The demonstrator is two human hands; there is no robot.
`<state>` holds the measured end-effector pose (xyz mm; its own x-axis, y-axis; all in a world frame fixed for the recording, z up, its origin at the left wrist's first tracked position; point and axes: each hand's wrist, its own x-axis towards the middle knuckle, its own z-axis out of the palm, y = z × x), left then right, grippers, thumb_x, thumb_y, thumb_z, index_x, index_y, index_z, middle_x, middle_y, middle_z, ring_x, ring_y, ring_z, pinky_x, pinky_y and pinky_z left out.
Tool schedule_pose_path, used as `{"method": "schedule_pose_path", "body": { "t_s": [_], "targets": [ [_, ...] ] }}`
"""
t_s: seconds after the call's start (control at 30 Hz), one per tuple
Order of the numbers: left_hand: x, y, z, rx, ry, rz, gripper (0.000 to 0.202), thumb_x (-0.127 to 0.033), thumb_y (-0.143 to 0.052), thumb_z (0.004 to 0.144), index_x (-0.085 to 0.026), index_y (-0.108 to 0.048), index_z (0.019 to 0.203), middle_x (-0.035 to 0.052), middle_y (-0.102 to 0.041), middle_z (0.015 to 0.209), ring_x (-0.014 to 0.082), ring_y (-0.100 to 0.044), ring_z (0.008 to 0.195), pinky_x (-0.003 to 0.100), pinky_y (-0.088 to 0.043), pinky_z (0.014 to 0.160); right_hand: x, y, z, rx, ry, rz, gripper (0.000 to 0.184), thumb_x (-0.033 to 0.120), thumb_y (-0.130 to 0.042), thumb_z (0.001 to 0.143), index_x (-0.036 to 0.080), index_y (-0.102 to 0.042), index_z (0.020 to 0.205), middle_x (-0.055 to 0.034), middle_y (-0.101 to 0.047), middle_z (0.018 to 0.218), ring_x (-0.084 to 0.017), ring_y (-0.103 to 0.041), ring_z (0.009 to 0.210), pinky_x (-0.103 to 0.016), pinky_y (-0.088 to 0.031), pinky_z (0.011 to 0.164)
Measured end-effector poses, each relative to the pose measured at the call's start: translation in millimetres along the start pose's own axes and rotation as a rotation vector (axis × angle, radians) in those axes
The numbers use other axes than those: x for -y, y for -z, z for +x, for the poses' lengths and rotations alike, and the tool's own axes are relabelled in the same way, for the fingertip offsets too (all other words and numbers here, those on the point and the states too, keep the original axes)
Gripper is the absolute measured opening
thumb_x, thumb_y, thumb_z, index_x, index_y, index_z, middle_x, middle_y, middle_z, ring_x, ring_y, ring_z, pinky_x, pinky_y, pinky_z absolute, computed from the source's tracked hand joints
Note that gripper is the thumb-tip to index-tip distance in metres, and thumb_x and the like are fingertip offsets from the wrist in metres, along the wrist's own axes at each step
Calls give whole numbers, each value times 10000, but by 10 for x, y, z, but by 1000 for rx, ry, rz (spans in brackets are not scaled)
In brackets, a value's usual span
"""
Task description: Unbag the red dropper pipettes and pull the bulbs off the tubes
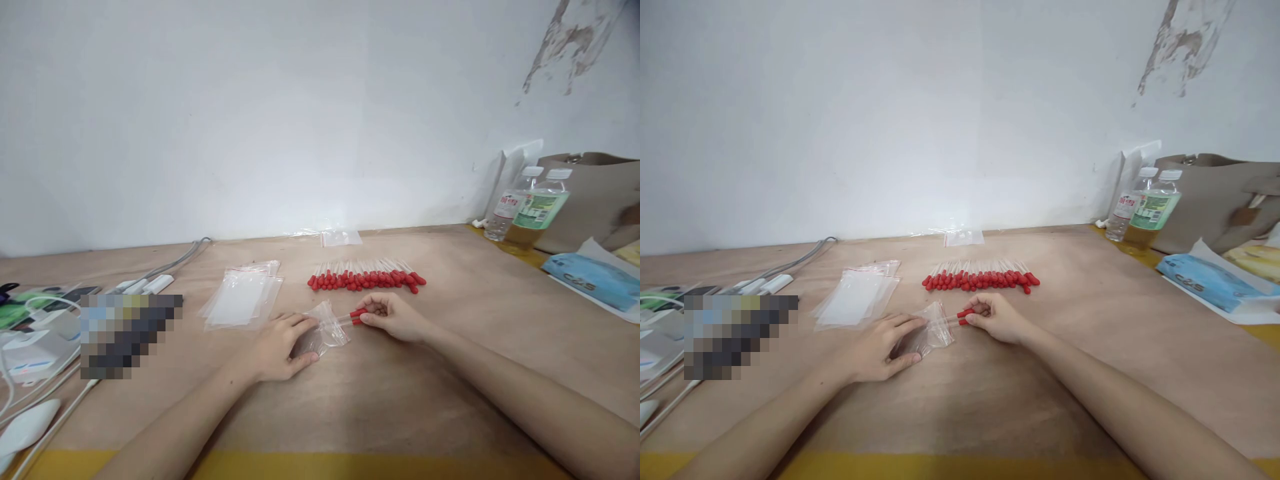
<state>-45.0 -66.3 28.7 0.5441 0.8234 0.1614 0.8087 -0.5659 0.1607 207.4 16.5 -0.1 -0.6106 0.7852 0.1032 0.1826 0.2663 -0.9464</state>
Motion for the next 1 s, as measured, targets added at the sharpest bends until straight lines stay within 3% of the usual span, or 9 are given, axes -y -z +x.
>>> {"method": "schedule_pose_path", "body": {
  "t_s": [0.1, 0.2, 0.37, 0.43, 0.5, 0.6, 0.73, 0.9, 1.0],
  "targets": [
    [-30, 43, 1, -14, 54, 127, 504, -551, -465, 760, -211, -520, 1128, 79, -603, 895, 245, -569, 831, 379, -431, 751, 70, 107, 28, -69, -21, 34, 324, 398, -620, 689, 145, -560, 883, -70, -657, 845, -153, -620, 767, -286, -487, 680],
    [1, 15, 14, -88, 67, 193, 417, -537, -422, 795, -207, -580, 996, 65, -602, 784, 221, -574, 757, 368, -425, 731, 203, 336, 44, -162, -4, 50, 364, 441, -618, 681, 146, -561, 887, -67, -659, 809, -147, -625, 693, -277, -501, 615],
    [88, -112, 65, -282, -114, -36, 204, -325, -435, 851, -209, -590, 912, 59, -612, 984, 180, -556, 932, 332, -423, 845, 277, 808, 42, -567, 202, -95, 327, 426, -598, 711, 170, -579, 914, -67, -655, 851, -157, -623, 733, -295, -512, 656],
    [96, -155, 85, -237, -233, -137, 196, -278, -440, 854, -213, -590, 961, 52, -602, 1060, 173, -528, 1028, 332, -395, 922, 172, 936, 46, -733, 292, -295, 281, 392, -567, 744, 177, -591, 923, -66, -649, 863, -167, -615, 771, -316, -505, 697],
    [88, -180, 102, -154, -299, -186, 243, -263, -434, 858, -221, -573, 1054, 47, -579, 1135, 178, -466, 1131, 350, -351, 986, 17, 1013, 54, -799, 353, -548, 224, 349, -525, 778, 185, -609, 906, -64, -639, 871, -172, -601, 788, -327, -493, 723],
    [68, -176, 120, -28, -282, -205, 338, -264, -399, 875, -247, -490, 1199, 31, -515, 1238, 178, -361, 1232, 381, -297, 1034, -209, 1074, 66, -726, 405, -810, 214, 291, -464, 811, 191, -625, 910, -75, -619, 897, -181, -584, 820, -325, -478, 743],
    [47, -144, 123, 94, -220, -168, 392, -281, -346, 895, -284, -381, 1286, 5, -379, 1352, 170, -261, 1285, 401, -221, 1069, -356, 1124, 74, -585, 367, -965, 251, 259, -428, 820, 180, -632, 943, -86, -615, 927, -193, -582, 832, -324, -465, 759],
    [6, -197, 92, 91, -98, -119, 404, -324, -306, 909, -293, -335, 1311, 9, -290, 1400, 177, -196, 1308, 412, -188, 1075, -318, 1133, 61, -390, 251, -1029, 269, 283, -413, 828, 187, -657, 890, -69, -644, 893, -186, -593, 789, -308, -454, 726],
    [-34, -258, 67, 24, 41, -66, 415, -365, -289, 908, -295, -323, 1316, 18, -292, 1400, 200, -208, 1303, 435, -205, 1061, -288, 1133, 64, -371, 208, -1017, 268, 322, -427, 816, 195, -658, 865, -55, -652, 871, -179, -594, 764, -292, -450, 689]
  ]
}}
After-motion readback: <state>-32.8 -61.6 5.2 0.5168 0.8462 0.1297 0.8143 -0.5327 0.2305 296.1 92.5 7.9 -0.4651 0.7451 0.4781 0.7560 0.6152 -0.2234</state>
